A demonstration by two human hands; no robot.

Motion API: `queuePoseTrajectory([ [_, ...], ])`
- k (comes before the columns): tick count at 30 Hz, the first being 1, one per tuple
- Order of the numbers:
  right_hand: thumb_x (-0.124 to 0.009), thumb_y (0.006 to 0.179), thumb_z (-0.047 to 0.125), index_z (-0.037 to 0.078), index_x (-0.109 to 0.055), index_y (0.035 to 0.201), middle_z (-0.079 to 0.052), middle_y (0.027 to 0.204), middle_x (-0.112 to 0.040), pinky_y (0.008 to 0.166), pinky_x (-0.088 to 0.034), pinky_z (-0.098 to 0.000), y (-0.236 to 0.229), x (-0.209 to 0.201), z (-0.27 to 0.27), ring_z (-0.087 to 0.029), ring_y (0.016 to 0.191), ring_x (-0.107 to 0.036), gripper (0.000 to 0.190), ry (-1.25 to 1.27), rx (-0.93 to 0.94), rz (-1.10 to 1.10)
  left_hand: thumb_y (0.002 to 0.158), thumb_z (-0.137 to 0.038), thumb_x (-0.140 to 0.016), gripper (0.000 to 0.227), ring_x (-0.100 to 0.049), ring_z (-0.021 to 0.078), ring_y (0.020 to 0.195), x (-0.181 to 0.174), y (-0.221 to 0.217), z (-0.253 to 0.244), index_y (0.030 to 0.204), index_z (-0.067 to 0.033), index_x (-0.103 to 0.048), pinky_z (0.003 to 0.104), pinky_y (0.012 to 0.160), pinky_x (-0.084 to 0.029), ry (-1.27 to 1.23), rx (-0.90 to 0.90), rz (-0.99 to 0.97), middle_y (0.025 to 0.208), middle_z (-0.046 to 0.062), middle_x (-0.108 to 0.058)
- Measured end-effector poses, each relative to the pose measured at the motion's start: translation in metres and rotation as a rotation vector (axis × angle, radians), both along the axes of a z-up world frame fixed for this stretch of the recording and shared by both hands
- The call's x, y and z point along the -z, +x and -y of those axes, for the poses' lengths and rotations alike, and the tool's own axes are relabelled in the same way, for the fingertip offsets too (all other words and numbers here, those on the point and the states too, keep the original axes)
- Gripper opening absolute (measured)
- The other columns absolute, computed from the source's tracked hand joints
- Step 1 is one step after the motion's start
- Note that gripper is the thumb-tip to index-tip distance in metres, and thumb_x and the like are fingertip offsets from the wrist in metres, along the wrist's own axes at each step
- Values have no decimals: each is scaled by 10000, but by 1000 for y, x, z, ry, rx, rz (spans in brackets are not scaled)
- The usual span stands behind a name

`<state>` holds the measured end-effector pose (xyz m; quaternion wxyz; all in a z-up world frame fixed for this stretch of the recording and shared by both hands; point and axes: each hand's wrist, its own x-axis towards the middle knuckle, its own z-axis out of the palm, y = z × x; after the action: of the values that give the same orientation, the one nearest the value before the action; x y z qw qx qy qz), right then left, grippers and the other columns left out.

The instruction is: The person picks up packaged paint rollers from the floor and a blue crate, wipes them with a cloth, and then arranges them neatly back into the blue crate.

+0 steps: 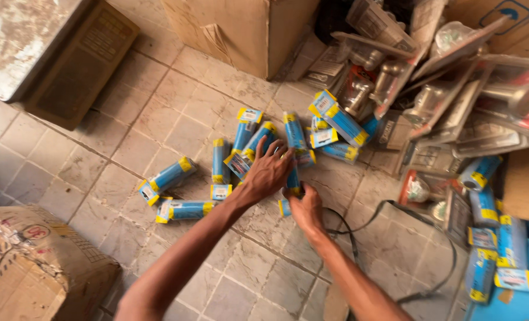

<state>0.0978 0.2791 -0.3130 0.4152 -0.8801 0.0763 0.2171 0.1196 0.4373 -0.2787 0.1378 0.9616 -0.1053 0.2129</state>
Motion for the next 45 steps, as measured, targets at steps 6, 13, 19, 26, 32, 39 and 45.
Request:
queuePoseTrajectory([
  [6,-624,858,212,121,-580,1226,-104,1076,-613,749,-562,-462,-26,-165,123,-364,981,-668,382,-200,-597,381,950,-444,-569,531,-615,360,1126,-88,-49,40,1345,-91,-530,512,882,-479,-371,351,-464,1190,182,-633],
  [13,-527,953,-41,4,-617,1182,-122,1129,-639,812,-556,-341,-85,-257,258,-264,988,-669,251,-470,-899,1329,768,-242,-809,743,-632,418,987,-147,-118,165,1383,-24,-454,473,814,-506,-349,623,-467,1164,258,-626],
  [19,-447,985,-6,-57,-585,1141,-205,1195,-607,953,-533,-387,-124,-295,353,-315,1117,-631,215,-424,-983,1388,910,-12,-544,321,-602,296,730,-216,-152,243,1209,86,-476,375,684,-486,235,550,-62,879,128,-610],
  [26,-490,867,656,148,-369,1341,-123,1288,-466,858,-594,-466,-214,-261,455,-236,1100,-574,705,-511,-942,803,975,-1,-523,264,-585,245,796,-272,-168,271,1208,121,-544,358,728,-512,502,450,324,961,157,-607],
  [32,-316,1019,404,122,-449,1399,-135,1290,-503,933,-464,-480,-241,-225,482,-334,1213,-493,491,-499,-984,988,1024,-30,-474,256,-610,254,810,-298,-169,302,1187,143,-569,360,731,-528,549,523,470,966,187,-620],
  [39,-377,995,140,21,-593,1263,-151,1142,-594,928,-514,-376,-216,-359,466,-267,1000,-613,365,-294,-772,1316,1023,-35,-494,251,-609,268,793,-296,-167,330,1170,152,-573,370,704,-526,513,667,465,945,196,-616],
  [45,-246,1029,70,17,-378,1470,-226,1503,-386,1171,-316,-486,-183,-338,411,-347,1380,-423,463,-472,-850,1377,928,38,-417,247,-643,400,844,-272,-184,348,840,93,-642,537,910,-542,32,916,390,851,216,-590],
])
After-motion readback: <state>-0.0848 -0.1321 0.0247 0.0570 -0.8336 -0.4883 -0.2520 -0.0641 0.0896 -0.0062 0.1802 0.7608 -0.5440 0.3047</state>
